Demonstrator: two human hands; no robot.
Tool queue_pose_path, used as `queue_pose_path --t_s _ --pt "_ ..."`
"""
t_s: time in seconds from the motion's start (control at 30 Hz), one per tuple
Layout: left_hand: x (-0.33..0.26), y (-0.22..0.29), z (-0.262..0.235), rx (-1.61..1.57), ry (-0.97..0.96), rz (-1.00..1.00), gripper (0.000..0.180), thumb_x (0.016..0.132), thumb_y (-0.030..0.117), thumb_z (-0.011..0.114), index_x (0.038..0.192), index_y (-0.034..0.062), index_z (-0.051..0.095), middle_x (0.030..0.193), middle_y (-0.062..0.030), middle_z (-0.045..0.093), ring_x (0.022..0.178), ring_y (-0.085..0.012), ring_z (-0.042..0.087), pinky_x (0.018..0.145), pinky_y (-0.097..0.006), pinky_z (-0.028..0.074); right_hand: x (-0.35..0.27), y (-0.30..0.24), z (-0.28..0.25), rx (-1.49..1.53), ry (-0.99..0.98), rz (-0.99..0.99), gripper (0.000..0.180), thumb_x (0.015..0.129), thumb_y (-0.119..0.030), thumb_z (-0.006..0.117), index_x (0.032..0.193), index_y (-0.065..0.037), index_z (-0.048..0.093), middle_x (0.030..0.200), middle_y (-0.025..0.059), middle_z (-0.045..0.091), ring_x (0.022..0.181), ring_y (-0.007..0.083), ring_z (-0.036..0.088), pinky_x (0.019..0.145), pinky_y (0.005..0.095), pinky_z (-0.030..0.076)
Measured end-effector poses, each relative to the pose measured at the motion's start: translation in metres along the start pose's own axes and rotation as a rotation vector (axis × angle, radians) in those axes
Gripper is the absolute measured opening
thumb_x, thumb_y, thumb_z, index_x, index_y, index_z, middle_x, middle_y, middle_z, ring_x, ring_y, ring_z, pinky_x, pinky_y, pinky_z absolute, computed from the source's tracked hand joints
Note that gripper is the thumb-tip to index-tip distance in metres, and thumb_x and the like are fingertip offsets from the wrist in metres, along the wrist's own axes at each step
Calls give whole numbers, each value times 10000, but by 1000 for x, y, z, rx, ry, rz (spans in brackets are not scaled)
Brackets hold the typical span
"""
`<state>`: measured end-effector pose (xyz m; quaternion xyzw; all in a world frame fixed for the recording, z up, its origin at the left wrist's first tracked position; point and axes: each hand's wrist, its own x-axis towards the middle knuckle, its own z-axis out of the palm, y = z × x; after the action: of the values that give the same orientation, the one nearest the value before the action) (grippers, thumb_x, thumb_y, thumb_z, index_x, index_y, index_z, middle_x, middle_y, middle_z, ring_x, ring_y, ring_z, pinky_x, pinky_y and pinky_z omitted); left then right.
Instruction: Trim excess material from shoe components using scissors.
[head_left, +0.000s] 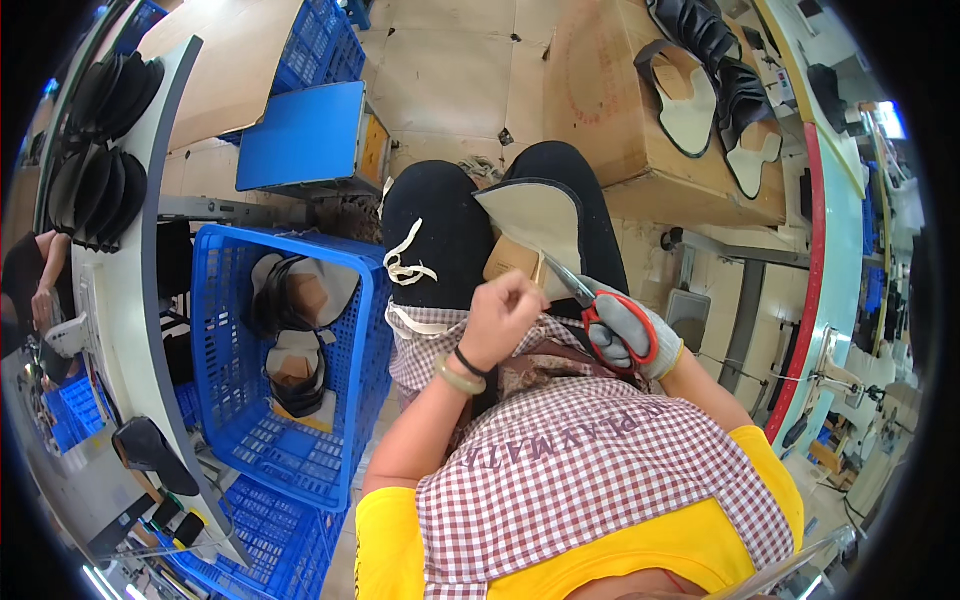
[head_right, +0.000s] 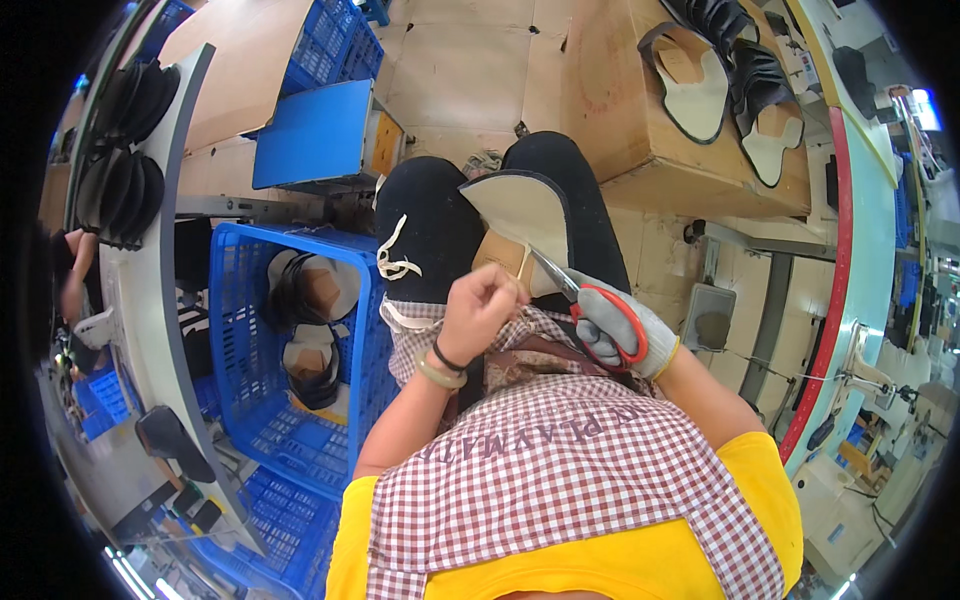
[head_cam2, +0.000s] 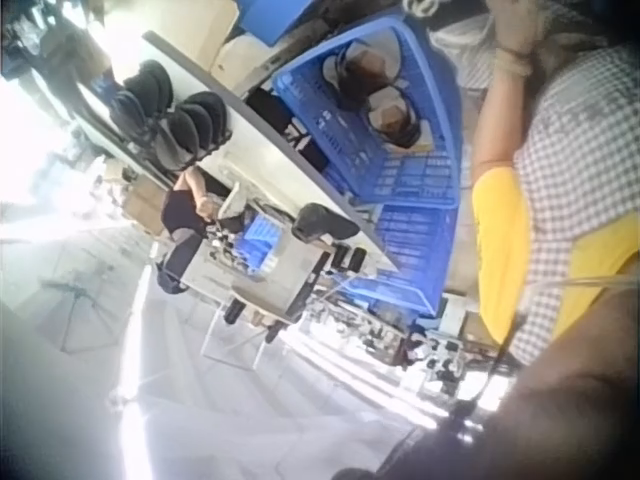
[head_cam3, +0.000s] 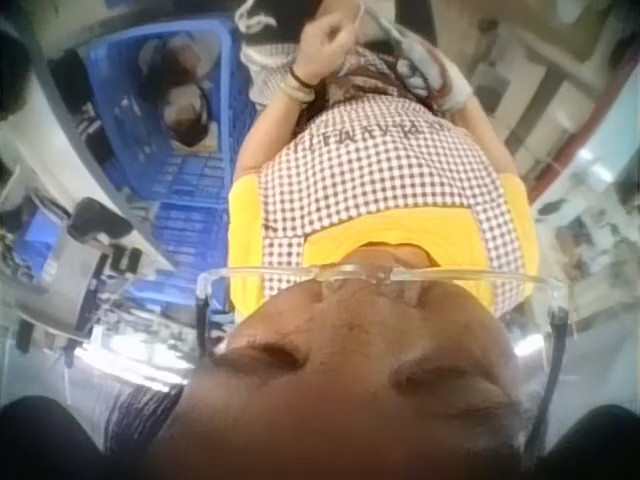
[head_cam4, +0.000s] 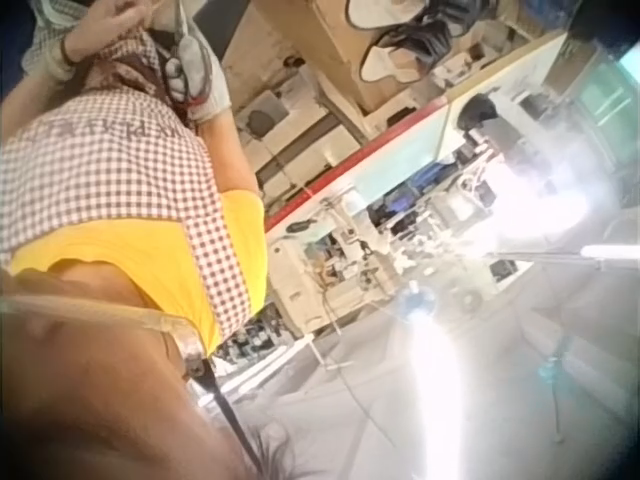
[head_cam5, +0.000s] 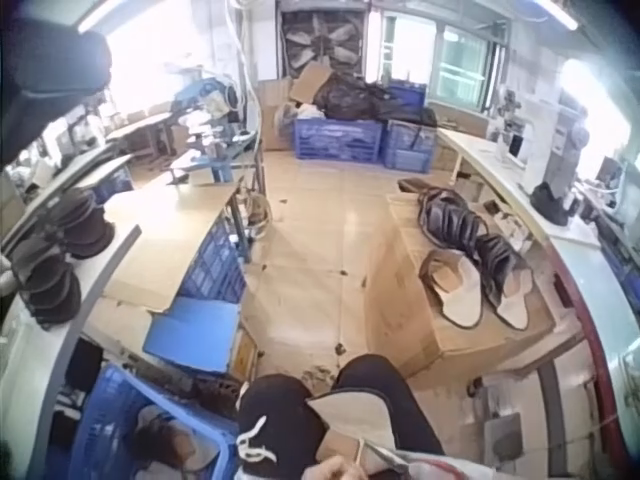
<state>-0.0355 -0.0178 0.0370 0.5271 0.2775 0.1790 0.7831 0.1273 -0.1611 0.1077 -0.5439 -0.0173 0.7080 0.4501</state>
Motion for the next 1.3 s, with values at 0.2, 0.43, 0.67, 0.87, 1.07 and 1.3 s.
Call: queue_pose_path --t_s 0.2,0.43,0.67,0.87,1.07,1.3 --pt "22 -16 12 594 363 143 248 814 209 693 766 7 559 614 -135 567 554 -279 570 566 -399 458 5 -8 -12 24 -56 66 613 954 -433 501 1460 -159 290 714 -23 509 490 21 377 419 152 307" --pt "27 -20 13 498 296 105 138 768 124 708 773 2 643 828 -92 528 677 -174 529 616 -276 453 9 -20 -17 -25 -23 112 563 963 -430 475 1445 -185 316 685 8 498 443 47 346 394 155 284" --pt "28 -22 13 241 277 -74 154 773 148 713 776 6 655 937 -79 523 809 -141 527 707 -251 445 14 -26 -44 154 -110 224 506 952 -425 504 1373 -161 411 715 35 535 461 57 371 397 165 290" --pt "27 -21 16 201 286 -96 155 776 155 710 788 12 651 965 -76 528 848 -148 530 728 -250 444 15 -31 -51 48 -82 236 517 935 -426 536 1360 -151 433 732 28 560 479 56 393 406 174 300" --pt "28 -23 16 166 271 -120 153 779 159 707 787 18 646 1002 -81 524 893 -151 532 755 -253 452 17 -40 -44 2 -56 247 574 935 -426 535 1420 -165 374 747 18 574 481 45 399 406 173 303" --pt "29 -31 18 209 266 -20 114 771 99 698 768 15 622 1052 -109 480 782 -148 553 693 -253 494 20 -47 -28 -57 1 239 573 933 -428 546 1413 -164 380 757 10 571 475 37 405 403 165 302"
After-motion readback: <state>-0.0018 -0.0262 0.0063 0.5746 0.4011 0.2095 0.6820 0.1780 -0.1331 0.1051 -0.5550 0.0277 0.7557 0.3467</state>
